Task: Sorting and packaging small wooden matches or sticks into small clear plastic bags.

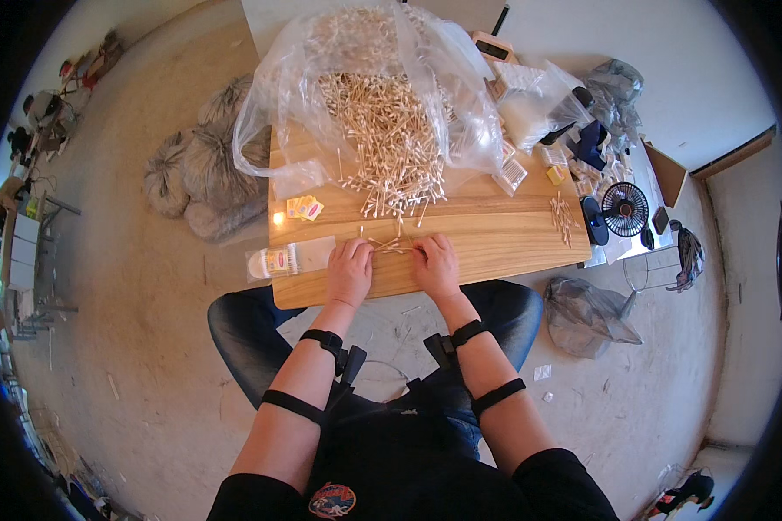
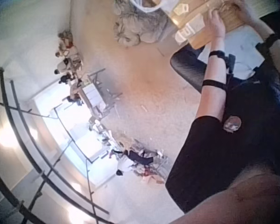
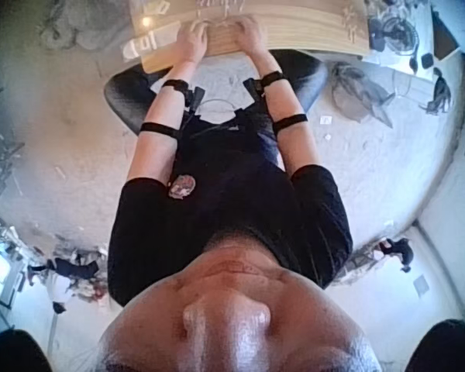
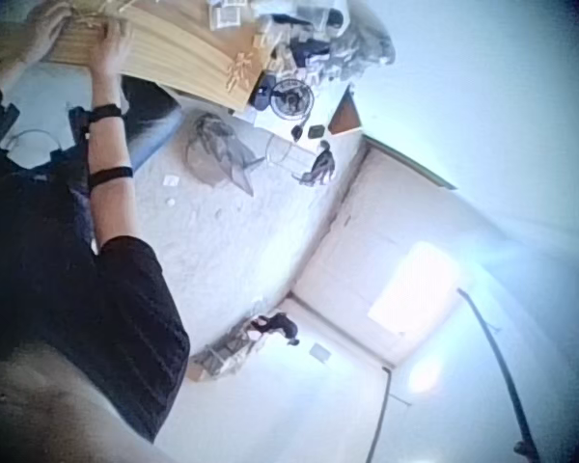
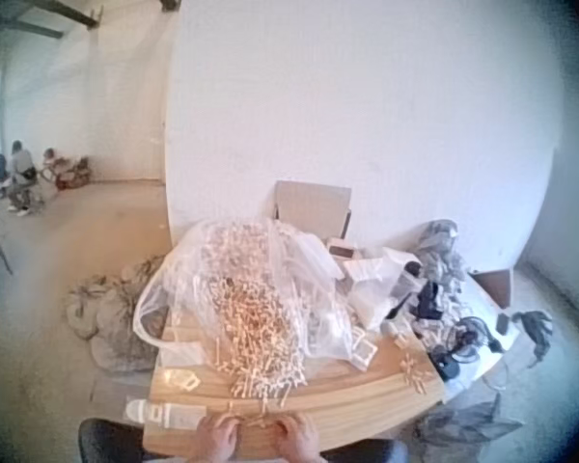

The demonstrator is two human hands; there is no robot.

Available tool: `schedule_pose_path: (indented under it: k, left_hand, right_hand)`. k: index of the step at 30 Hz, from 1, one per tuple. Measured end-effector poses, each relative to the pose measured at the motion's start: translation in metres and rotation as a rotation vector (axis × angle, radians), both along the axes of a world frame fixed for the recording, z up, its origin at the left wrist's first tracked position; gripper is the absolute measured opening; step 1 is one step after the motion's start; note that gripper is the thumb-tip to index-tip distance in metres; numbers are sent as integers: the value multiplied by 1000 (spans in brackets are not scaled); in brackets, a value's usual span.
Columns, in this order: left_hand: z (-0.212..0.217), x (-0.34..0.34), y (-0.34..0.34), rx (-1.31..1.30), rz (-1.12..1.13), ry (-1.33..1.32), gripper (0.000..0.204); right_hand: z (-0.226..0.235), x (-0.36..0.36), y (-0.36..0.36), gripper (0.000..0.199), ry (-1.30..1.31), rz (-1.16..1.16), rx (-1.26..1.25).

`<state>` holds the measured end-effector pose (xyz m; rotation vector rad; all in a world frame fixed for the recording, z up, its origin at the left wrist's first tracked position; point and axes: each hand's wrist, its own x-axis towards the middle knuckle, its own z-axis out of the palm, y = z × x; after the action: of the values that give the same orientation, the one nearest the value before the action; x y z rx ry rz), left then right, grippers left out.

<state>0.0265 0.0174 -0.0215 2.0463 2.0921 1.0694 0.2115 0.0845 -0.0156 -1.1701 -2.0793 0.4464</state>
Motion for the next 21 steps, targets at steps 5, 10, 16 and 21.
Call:
schedule_pose_path:
  k: [5, 10, 16, 21]
  left_hand:
    - [-2, -2, 0, 82, 80, -6, 8]
    - [3, -3, -3, 82, 29, -16, 8]
    - [3, 0, -17, 6, -58, -58, 6]
    - [1, -3, -14, 103, -14, -128, 5]
  right_hand:
    - [1, 7, 2, 6, -19, -98, 16]
    - [-2, 8, 4, 5, 96, -192, -105]
    - [-4, 13, 0, 6, 182, -240, -190]
    - [-3, 12, -9, 7, 195, -230, -218]
